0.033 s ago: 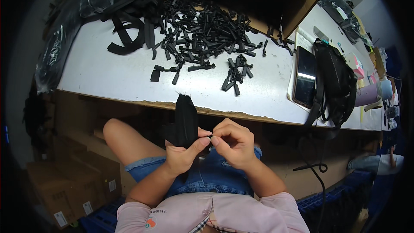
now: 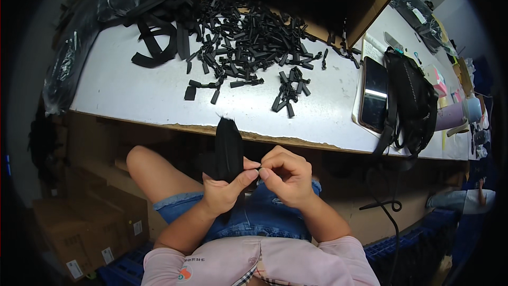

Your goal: The person sits on the floor and repeatedly picks up small black plastic clips from a table, attaching them to the ends of black fabric straps held in their left hand. The person works through a pile of loose clips, fastening them one by one to the strap ends.

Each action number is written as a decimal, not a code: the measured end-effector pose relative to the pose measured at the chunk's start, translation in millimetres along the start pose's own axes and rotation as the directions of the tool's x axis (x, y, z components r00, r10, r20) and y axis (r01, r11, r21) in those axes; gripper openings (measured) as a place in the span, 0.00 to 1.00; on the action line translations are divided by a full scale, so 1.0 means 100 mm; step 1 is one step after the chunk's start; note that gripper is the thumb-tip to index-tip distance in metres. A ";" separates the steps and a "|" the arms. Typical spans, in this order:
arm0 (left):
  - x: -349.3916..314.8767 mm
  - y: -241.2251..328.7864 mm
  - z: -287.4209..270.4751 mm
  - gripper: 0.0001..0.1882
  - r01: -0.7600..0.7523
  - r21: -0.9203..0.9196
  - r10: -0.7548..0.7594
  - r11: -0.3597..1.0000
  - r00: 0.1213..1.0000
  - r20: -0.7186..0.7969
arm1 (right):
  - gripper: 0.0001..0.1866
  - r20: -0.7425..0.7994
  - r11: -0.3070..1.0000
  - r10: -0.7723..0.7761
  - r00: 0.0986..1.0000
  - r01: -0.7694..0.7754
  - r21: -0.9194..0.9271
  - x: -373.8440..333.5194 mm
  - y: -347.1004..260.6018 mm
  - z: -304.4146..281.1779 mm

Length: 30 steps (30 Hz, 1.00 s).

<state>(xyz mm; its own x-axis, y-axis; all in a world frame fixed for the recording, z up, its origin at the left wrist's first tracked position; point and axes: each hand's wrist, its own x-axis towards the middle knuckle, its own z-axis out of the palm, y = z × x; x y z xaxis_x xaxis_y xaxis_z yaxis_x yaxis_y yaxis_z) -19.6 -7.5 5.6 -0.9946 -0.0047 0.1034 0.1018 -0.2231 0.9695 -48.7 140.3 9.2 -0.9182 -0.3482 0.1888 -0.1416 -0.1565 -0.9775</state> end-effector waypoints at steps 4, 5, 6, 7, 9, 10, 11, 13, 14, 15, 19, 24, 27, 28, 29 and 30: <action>-0.01 0.01 -0.01 0.06 -0.406 0.325 0.375 0.854 0.914 0.155 | 0.01 0.063 0.847 0.302 0.951 -0.298 0.440 -0.02 0.07 0.05; 0.03 -0.03 0.01 0.06 -0.542 0.383 0.499 0.748 0.840 0.212 | 0.01 0.114 0.747 0.392 0.913 -0.388 0.541 -0.02 0.08 0.05; 0.00 -0.04 0.02 0.05 -0.375 0.241 0.366 0.895 0.927 0.083 | 0.01 0.032 0.888 0.289 0.957 -0.280 0.364 0.00 0.08 0.06; -0.03 -0.05 0.04 0.04 -0.195 0.068 0.196 0.979 0.981 -0.014 | 0.01 -0.030 0.975 0.165 0.986 -0.158 0.159 0.05 0.06 0.06; 0.01 0.04 0.06 0.05 0.218 -0.236 -0.238 0.947 0.970 -0.058 | 0.04 -0.084 0.861 -0.216 0.973 0.149 -0.486 0.23 -0.08 -0.01; 0.03 0.04 0.05 0.07 0.288 -0.345 -0.326 0.893 0.944 -0.056 | 0.04 -0.126 0.629 -0.464 0.877 0.226 -0.744 0.37 -0.07 -0.05; 0.06 0.02 0.04 0.07 0.303 -0.371 -0.340 0.878 0.940 -0.036 | 0.06 -0.102 0.506 -0.494 0.864 0.191 -0.841 0.50 -0.08 -0.11; 0.08 0.01 0.05 0.08 0.357 -0.431 -0.395 0.829 0.918 0.000 | 0.09 -0.053 0.299 -0.444 0.895 0.092 -0.950 0.66 -0.11 -0.23; 0.08 0.01 0.06 0.08 0.389 -0.462 -0.432 0.797 0.902 0.014 | 0.11 -0.043 0.221 -0.368 0.929 0.043 -0.974 0.71 -0.09 -0.27; 0.09 -0.01 0.06 0.07 0.421 -0.513 -0.453 0.748 0.889 0.070 | 0.13 -0.043 0.193 -0.353 0.935 0.028 -0.981 0.72 -0.08 -0.29; 0.09 -0.08 0.07 0.06 0.411 -0.492 -0.425 0.768 0.901 0.091 | 0.17 -0.046 0.173 -0.392 0.919 0.025 -0.985 0.66 -0.09 -0.29; 0.09 -0.13 0.13 0.06 0.371 -0.387 -0.390 0.844 0.920 0.032 | 0.13 -0.046 0.161 -0.442 0.896 0.029 -0.987 0.69 -0.05 -0.35; 0.08 -0.12 0.14 0.06 0.375 -0.376 -0.396 0.847 0.918 0.022 | 0.10 0.010 0.146 -0.467 0.884 0.088 -0.985 0.69 -0.07 -0.38; 0.08 -0.11 0.14 0.06 0.375 -0.357 -0.393 0.856 0.919 0.023 | 0.08 0.029 0.143 -0.475 0.880 0.110 -0.984 0.69 -0.08 -0.41; 0.08 -0.10 0.15 0.06 0.375 -0.337 -0.391 0.863 0.920 0.023 | 0.07 0.048 0.126 -0.479 0.877 0.123 -0.984 0.69 -0.06 -0.43; 0.08 -0.10 0.15 0.06 0.375 -0.319 -0.388 0.870 0.921 0.024 | 0.05 0.067 0.109 -0.482 0.874 0.136 -0.985 0.68 -0.02 -0.47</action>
<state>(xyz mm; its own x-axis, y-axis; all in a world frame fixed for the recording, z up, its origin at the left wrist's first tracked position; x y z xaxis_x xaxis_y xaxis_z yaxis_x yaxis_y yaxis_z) -27.9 9.3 -0.2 -0.9554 0.1057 -0.2759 -0.2904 -0.5068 0.8117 -128.2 160.0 20.0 -0.7091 -0.2906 0.6425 -0.5042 0.8459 -0.1739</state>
